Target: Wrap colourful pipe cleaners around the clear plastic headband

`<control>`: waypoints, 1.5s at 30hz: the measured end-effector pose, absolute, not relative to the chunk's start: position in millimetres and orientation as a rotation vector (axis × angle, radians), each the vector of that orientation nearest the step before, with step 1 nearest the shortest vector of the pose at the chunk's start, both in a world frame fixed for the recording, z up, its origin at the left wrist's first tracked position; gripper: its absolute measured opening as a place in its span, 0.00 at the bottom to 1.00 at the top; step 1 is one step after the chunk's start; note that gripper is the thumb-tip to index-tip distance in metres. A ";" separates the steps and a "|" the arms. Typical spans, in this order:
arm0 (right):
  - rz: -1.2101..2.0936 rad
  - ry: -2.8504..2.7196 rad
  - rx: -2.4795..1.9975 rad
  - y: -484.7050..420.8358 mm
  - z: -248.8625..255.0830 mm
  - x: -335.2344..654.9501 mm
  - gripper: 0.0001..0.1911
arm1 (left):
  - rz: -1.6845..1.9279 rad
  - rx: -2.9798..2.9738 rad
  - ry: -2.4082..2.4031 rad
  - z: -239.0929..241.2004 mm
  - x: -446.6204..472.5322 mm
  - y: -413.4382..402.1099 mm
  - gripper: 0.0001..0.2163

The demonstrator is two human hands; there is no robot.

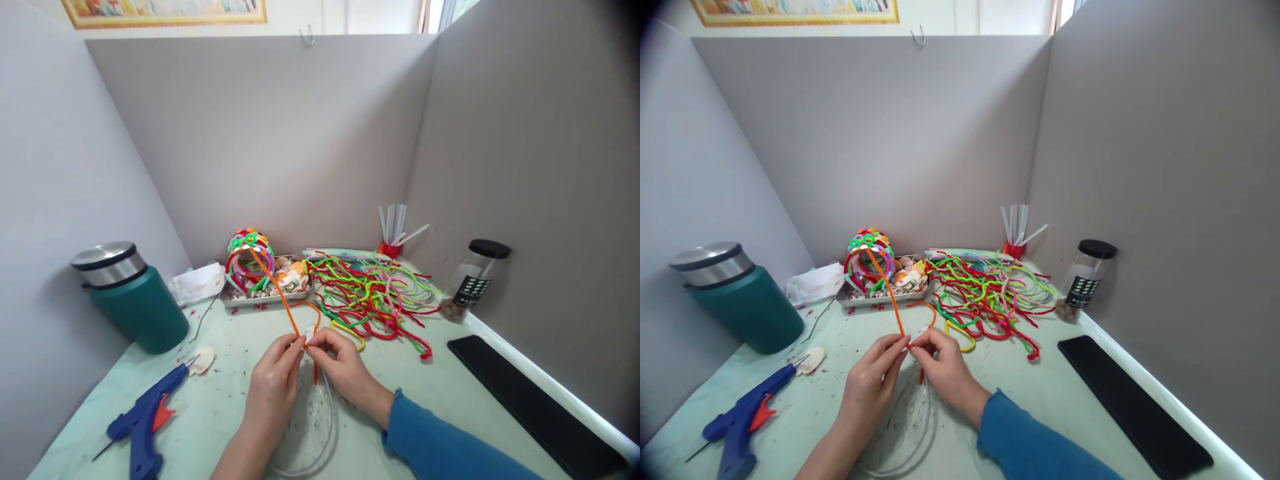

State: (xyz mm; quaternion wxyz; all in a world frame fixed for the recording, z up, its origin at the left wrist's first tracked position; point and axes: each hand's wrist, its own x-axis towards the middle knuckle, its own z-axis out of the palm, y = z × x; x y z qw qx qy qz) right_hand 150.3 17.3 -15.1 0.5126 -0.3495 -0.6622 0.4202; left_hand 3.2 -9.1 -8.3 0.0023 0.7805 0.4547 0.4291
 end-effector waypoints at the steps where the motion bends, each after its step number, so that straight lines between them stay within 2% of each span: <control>1: 1.013 -1.590 -0.837 17.2 -15.3 150.3 0.03 | 1.321 2.454 1.441 -8.7 3.5 -8.7 0.15; 6: 1.027 -1.584 -0.822 18.3 -17.1 150.6 0.03 | 1.237 2.424 1.463 -8.6 5.2 -8.8 0.16; 11: 1.150 -1.540 -0.809 19.3 -21.3 149.5 0.03 | 1.305 2.369 1.435 -8.2 4.5 -8.9 0.14; 19: 1.508 -1.450 -0.671 15.0 -17.0 149.1 0.11 | 1.511 1.961 1.663 -1.0 -4.2 -10.6 0.08; 23: 1.639 -1.425 -0.630 13.1 -14.1 149.0 0.20 | 1.535 1.654 1.637 7.0 -6.1 -10.7 0.10; 25: 1.649 -1.413 -0.675 14.2 -15.5 147.8 0.22 | 1.548 1.508 1.545 10.1 -5.7 -9.5 0.11; 33: 1.603 -1.327 -0.667 18.3 -17.3 148.6 0.13 | 1.489 1.176 1.292 9.4 0.9 -4.6 0.12; 39: 1.398 -1.350 -0.843 23.4 -19.0 150.2 0.17 | 1.346 1.122 1.338 4.1 5.4 -1.8 0.13; 45: 1.401 -1.371 -0.815 25.0 -20.8 151.6 0.16 | 1.198 1.224 1.366 1.4 6.0 -1.9 0.13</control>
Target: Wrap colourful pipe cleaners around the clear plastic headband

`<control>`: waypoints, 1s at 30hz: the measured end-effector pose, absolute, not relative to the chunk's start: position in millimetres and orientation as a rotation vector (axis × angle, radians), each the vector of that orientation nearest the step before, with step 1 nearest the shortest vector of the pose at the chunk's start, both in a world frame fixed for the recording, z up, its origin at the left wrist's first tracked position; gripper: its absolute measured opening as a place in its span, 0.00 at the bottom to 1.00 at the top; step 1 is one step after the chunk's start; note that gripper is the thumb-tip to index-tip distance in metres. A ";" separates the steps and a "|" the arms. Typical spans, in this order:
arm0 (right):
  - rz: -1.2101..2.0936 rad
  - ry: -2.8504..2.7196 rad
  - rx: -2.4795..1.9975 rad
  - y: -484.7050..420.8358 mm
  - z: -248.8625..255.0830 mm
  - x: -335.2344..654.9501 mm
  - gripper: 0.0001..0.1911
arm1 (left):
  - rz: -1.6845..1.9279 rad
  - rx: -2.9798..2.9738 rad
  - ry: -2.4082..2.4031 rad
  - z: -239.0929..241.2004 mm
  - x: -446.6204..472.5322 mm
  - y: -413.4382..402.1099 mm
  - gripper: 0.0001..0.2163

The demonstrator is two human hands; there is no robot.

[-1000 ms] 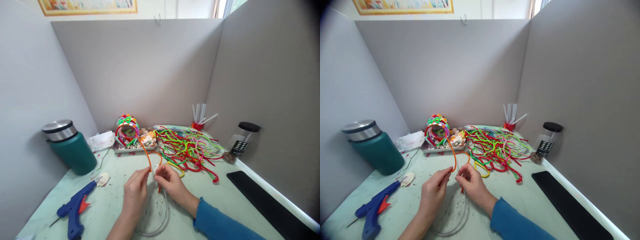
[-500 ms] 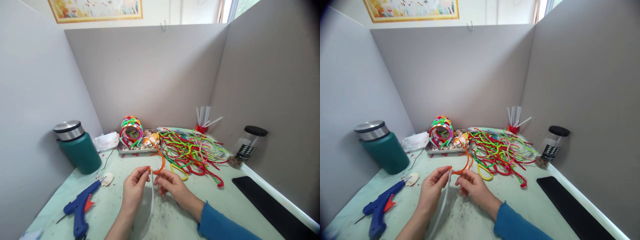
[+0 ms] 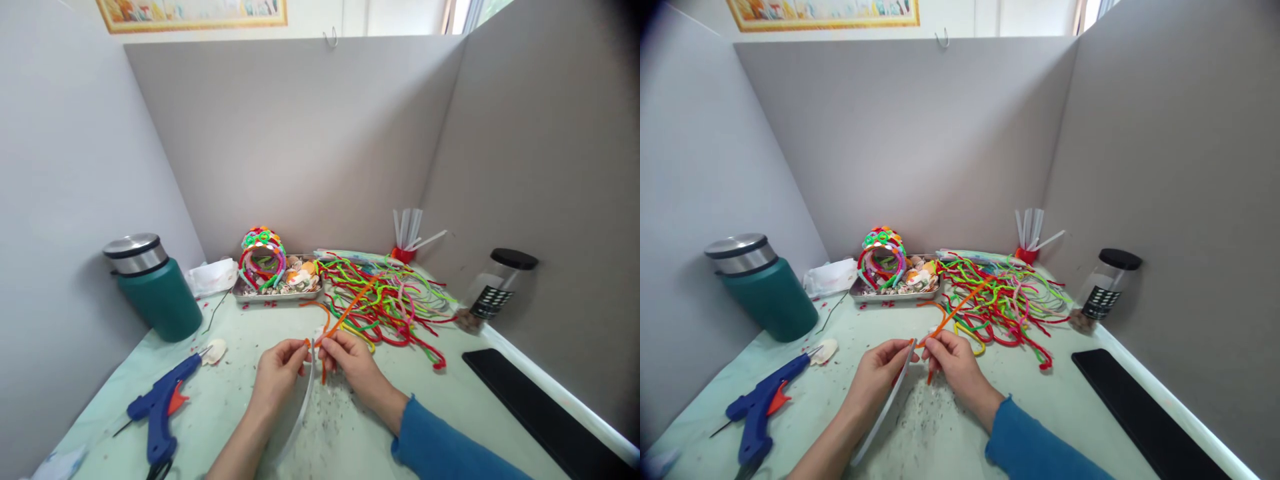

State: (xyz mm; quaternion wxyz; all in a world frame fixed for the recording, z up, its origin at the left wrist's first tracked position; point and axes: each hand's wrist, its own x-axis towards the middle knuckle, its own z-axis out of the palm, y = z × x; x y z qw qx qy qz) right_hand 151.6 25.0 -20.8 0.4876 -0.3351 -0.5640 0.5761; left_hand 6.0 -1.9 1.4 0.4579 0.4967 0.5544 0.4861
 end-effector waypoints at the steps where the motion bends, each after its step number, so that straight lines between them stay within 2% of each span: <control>1: 1.400 -1.367 -0.810 25.3 -21.2 151.9 0.16 | 1.165 1.257 1.375 0.5 5.5 -2.1 0.13; 11: 1.495 -1.494 -0.788 27.6 -20.4 155.4 0.13 | 0.931 1.766 1.577 1.1 6.1 -10.6 0.12; 15: 1.274 -1.699 -0.779 25.5 -17.5 157.3 0.07 | 0.898 1.883 1.674 -0.3 4.5 -10.9 0.12; 20: 0.870 -1.960 -0.754 18.4 -12.7 158.2 0.06 | 0.813 1.986 1.738 -1.2 3.6 -11.6 0.12; 22: 0.811 -2.011 -0.729 16.4 -10.5 158.6 0.05 | 0.758 2.035 1.758 0.0 4.4 -13.0 0.11; 26: 0.868 -1.978 -0.729 18.0 -9.5 158.6 0.05 | 0.689 2.157 1.746 1.1 6.7 -16.3 0.11; 30: 1.081 -1.820 -0.779 24.7 -13.4 156.6 0.06 | 0.727 2.172 1.610 1.6 8.9 -18.3 0.11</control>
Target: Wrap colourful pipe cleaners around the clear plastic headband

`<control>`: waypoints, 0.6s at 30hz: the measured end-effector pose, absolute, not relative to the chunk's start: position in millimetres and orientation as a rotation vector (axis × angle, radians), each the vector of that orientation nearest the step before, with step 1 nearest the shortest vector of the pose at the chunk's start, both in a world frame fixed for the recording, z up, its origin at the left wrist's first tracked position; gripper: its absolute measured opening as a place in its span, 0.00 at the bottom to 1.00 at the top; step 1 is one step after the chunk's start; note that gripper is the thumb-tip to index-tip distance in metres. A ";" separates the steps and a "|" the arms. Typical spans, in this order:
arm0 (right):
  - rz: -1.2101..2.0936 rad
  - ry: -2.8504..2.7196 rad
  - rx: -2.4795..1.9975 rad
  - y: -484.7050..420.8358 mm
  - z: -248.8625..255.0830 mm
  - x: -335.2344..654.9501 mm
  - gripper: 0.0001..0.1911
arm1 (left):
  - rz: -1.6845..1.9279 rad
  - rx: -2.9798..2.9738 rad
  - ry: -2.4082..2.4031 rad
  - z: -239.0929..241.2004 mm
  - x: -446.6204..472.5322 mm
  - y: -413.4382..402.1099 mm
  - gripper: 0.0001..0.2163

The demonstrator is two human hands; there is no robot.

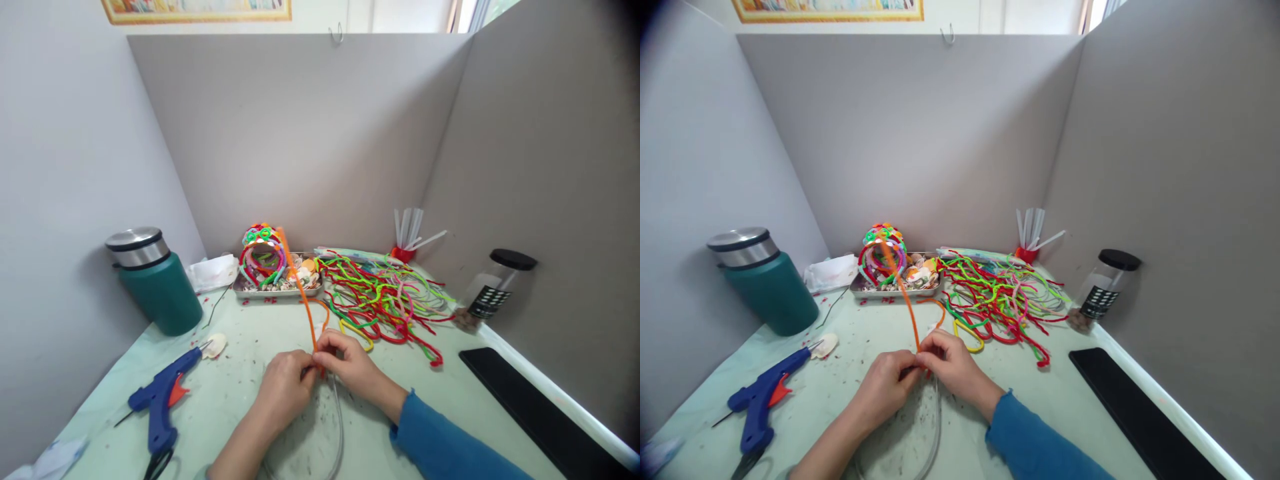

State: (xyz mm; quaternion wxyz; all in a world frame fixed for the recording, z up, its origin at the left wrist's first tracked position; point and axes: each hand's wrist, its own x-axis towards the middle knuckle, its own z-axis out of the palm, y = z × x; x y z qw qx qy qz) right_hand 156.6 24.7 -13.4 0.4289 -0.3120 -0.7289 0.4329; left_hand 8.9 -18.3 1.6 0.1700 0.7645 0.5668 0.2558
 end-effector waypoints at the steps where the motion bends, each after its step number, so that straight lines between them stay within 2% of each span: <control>1: 1.162 -1.767 -0.788 26.3 -14.2 156.1 0.06 | 0.748 2.165 1.564 2.3 9.5 -18.6 0.10; 6: 1.464 -1.529 -0.742 28.8 -12.8 156.7 0.09 | 0.808 2.154 1.466 8.5 11.2 -20.0 0.10; 11: 1.581 -1.382 -0.744 27.3 -12.3 158.9 0.07 | 0.910 2.104 1.409 12.9 10.9 -20.8 0.11; 15: 1.683 -1.231 -0.689 27.4 -16.2 158.5 0.06 | 1.006 1.960 1.323 11.3 10.6 -20.3 0.07; 18: 1.730 -1.173 -0.665 28.2 -19.0 157.5 0.07 | 1.089 1.899 1.269 9.6 10.6 -20.6 0.09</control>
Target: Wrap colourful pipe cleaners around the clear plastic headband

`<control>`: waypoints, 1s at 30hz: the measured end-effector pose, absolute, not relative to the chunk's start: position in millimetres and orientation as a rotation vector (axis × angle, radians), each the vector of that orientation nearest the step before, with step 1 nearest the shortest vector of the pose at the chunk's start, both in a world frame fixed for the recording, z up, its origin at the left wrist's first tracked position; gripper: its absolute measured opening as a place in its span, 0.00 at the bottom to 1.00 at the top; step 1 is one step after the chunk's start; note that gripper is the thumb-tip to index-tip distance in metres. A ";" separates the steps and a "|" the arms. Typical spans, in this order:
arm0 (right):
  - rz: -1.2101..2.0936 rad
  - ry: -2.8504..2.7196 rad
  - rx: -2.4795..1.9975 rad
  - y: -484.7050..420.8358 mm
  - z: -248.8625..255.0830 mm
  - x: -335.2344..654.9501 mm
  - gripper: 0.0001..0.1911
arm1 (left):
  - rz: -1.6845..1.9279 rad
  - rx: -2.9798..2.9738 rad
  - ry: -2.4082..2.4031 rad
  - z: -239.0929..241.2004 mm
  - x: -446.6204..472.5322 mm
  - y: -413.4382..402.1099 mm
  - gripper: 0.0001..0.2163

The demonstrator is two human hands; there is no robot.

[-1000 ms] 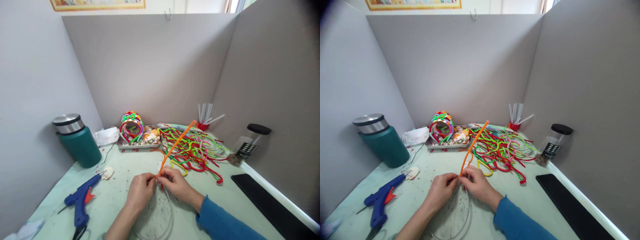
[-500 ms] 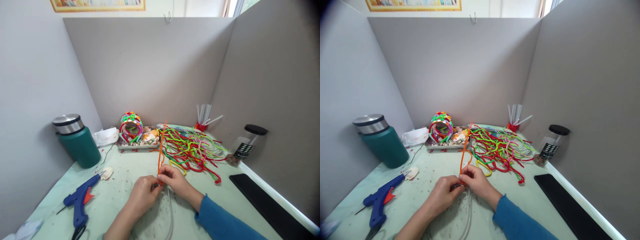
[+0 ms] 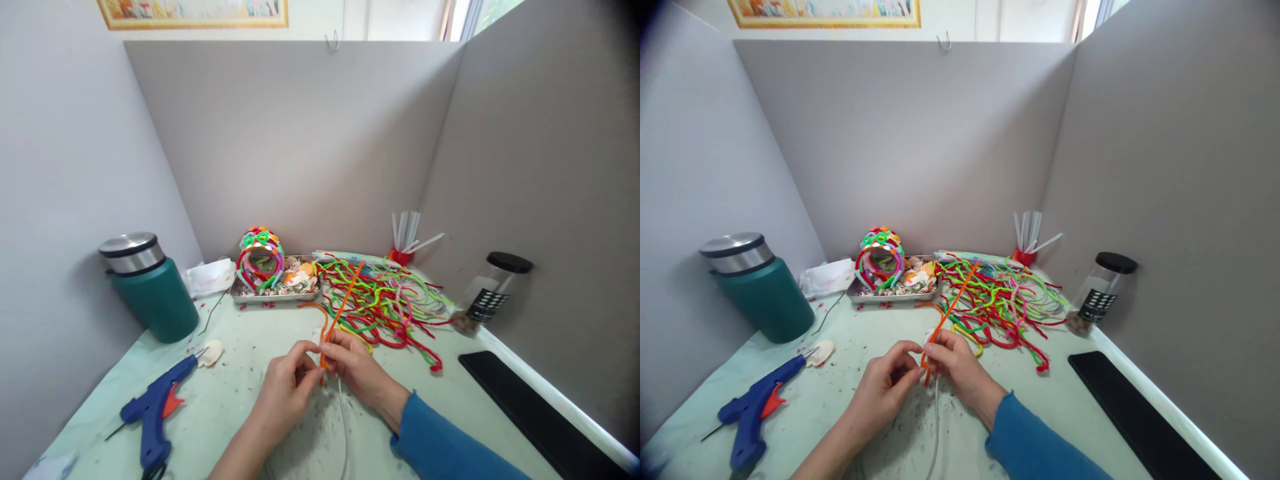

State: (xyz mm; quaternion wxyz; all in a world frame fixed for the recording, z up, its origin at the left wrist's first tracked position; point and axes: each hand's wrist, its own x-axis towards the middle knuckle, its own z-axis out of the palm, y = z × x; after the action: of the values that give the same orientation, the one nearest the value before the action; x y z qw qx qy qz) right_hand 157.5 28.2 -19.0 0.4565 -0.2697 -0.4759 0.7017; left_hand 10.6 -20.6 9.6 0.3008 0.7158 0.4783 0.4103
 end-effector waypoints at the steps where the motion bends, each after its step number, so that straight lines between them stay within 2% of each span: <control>1: 1.734 -1.164 -0.665 28.5 -19.7 157.1 0.07 | 1.112 1.898 1.258 9.6 10.5 -20.9 0.09; 11: 1.693 -1.199 -0.735 25.6 -24.5 153.5 0.07 | 1.136 1.691 1.185 14.4 8.7 -17.4 0.08; 19: 1.555 -1.290 -0.706 23.8 -18.7 151.4 0.08 | 1.247 1.347 1.304 6.9 3.0 -5.9 0.10; 25: 1.472 -1.352 -0.755 26.2 -22.2 151.5 0.07 | 1.148 1.241 1.398 1.6 -0.1 0.6 0.13; 30: 1.467 -1.393 -0.766 28.5 -24.0 153.2 0.09 | 1.026 1.376 1.444 -4.0 -0.3 1.6 0.13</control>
State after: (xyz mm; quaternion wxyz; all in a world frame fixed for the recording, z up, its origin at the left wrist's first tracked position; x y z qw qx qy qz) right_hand 153.2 28.5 -24.0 0.4701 -0.3127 -0.5684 0.5985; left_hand -0.3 1.6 -4.0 0.4345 0.5524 0.5798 0.4122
